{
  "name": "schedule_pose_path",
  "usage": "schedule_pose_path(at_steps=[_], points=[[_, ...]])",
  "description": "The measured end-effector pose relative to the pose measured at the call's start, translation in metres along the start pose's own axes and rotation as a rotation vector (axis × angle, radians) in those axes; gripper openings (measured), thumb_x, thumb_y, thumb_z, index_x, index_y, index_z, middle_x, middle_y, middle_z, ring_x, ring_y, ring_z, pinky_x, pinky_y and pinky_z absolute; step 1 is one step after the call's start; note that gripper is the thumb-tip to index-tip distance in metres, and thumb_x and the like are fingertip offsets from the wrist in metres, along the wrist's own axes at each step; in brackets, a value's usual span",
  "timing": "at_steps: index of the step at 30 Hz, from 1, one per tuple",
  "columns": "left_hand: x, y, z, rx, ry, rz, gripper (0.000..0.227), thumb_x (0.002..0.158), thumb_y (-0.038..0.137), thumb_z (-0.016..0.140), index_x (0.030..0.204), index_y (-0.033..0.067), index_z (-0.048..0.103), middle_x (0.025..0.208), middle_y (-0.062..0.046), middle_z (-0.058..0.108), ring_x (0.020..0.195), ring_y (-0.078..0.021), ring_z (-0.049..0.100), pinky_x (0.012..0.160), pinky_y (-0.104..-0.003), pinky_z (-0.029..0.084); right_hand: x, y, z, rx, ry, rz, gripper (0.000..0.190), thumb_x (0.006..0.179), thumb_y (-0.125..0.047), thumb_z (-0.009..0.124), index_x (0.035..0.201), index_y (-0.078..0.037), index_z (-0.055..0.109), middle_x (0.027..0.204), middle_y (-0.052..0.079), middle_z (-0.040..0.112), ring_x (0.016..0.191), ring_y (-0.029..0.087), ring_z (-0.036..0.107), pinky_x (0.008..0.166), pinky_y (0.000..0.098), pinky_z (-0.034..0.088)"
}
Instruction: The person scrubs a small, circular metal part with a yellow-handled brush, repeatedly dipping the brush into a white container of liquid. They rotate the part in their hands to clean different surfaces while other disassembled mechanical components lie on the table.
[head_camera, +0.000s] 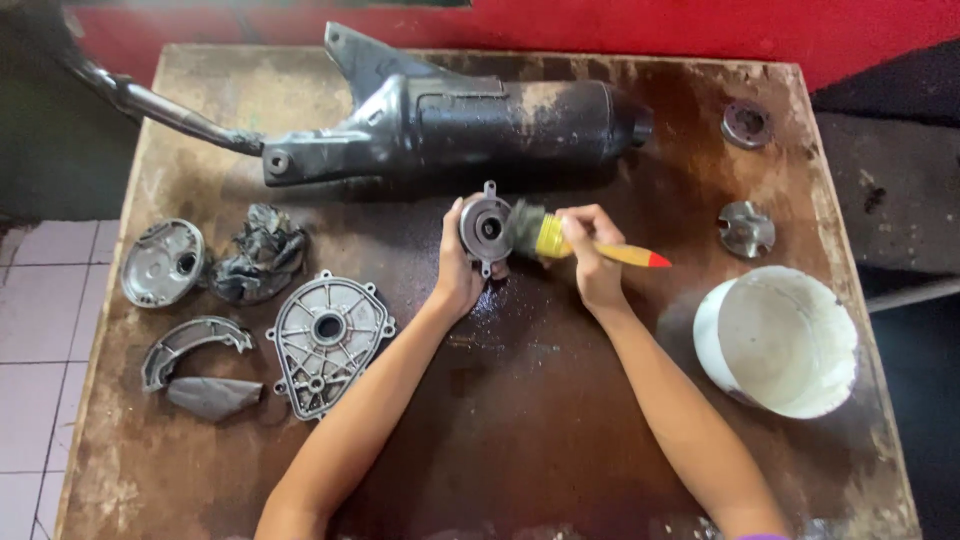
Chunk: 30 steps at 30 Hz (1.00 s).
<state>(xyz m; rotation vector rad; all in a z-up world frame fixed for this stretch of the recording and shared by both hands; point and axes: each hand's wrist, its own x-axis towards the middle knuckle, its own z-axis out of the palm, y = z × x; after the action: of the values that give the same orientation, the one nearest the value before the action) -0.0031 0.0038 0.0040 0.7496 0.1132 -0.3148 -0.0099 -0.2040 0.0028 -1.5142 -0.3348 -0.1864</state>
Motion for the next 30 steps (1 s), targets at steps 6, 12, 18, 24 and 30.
schedule_pose_path(at_steps=[6,12,18,24,30], points=[[-0.007,0.016,0.024,-0.042,0.156,-0.007,0.050,0.095,0.052,0.037,0.120,0.0130,0.056,0.099,-0.003,0.068,0.084,-0.0132,0.068,0.076,-0.030,0.057,0.002,-0.012,0.002,0.064,-0.186,0.140,0.016,0.106,-0.011,0.057,0.110,0.004,0.061,0.094,0.014,0.070,0.081,0.017,0.068,0.074,0.0314,0.059],[0.003,-0.002,-0.002,0.051,-0.013,0.010,0.063,0.103,0.064,0.035,0.108,0.0064,0.061,0.077,-0.005,0.061,0.056,-0.0152,0.052,0.049,-0.030,0.043,0.004,-0.030,0.010,0.131,-0.094,0.138,0.015,0.105,-0.014,0.058,0.109,0.000,0.057,0.095,0.010,0.067,0.079,0.016,0.070,0.069,0.0311,0.062],[0.003,-0.001,-0.002,-0.008,-0.055,-0.034,0.060,0.104,0.063,0.037,0.107,0.0078,0.061,0.076,-0.005,0.061,0.051,-0.0143,0.050,0.045,-0.029,0.041,0.005,-0.017,0.004,0.169,0.027,0.137,0.016,0.099,-0.015,0.064,0.105,-0.001,0.060,0.092,0.009,0.071,0.076,0.015,0.070,0.067,0.0301,0.060],[0.000,-0.003,-0.005,-0.010,-0.108,0.054,0.047,0.109,0.056,0.042,0.124,0.0157,0.060,0.086,-0.006,0.063,0.057,-0.0128,0.055,0.043,-0.025,0.044,0.005,-0.023,0.006,-0.086,0.100,0.018,0.013,0.102,-0.014,0.065,0.101,-0.001,0.065,0.091,0.003,0.068,0.081,0.007,0.060,0.074,0.0241,0.051],[-0.004,0.000,0.010,0.163,-0.025,0.088,0.050,0.103,0.056,0.039,0.127,0.0163,0.057,0.098,-0.004,0.068,0.070,-0.0122,0.062,0.042,-0.025,0.044,0.004,-0.051,0.029,-0.215,-0.020,-0.002,0.013,0.101,-0.014,0.065,0.101,-0.002,0.065,0.091,0.004,0.068,0.084,0.008,0.063,0.077,0.0261,0.054]])
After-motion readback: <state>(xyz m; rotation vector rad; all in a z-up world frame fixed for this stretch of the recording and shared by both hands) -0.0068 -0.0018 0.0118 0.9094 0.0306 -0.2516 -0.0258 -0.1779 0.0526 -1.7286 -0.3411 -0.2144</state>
